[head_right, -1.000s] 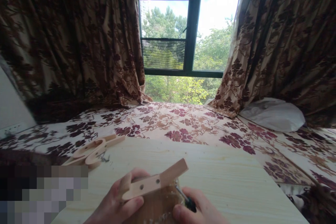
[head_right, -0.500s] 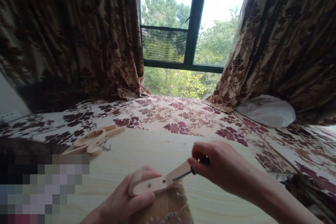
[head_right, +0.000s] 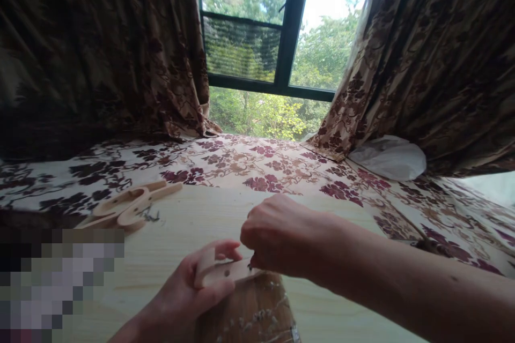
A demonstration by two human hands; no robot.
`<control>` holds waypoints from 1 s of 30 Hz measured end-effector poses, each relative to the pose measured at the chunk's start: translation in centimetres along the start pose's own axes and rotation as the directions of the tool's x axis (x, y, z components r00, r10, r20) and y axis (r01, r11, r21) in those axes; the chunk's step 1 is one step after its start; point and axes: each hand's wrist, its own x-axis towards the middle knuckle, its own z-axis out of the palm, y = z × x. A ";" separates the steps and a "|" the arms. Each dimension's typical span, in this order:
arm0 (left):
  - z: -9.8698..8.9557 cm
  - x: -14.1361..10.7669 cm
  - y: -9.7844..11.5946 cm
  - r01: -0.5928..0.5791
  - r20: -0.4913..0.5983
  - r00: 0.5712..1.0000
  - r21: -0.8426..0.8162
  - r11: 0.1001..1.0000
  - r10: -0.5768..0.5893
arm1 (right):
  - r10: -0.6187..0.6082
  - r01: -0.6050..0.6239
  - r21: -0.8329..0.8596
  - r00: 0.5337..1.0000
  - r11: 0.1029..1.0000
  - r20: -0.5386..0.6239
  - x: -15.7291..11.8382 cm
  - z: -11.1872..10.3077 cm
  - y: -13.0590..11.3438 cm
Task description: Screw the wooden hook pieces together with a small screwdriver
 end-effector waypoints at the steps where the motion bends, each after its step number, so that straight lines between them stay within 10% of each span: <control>1: 0.1 0.0 0.1 0.015 0.005 1.000 -0.021 1.000 -0.015 | -0.010 0.010 -0.022 1.000 1.000 0.026 0.2 -0.3 -0.1; 19: 0.3 -0.1 0.3 0.055 -0.018 0.998 -0.071 0.996 -0.057 | 0.055 -0.150 0.304 0.952 0.941 0.301 4.6 0.0 2.4; 30: 0.0 -0.2 0.1 0.030 0.066 0.997 -0.058 0.998 -0.026 | -0.107 0.111 -0.122 0.993 0.986 0.040 1.7 -1.7 -1.4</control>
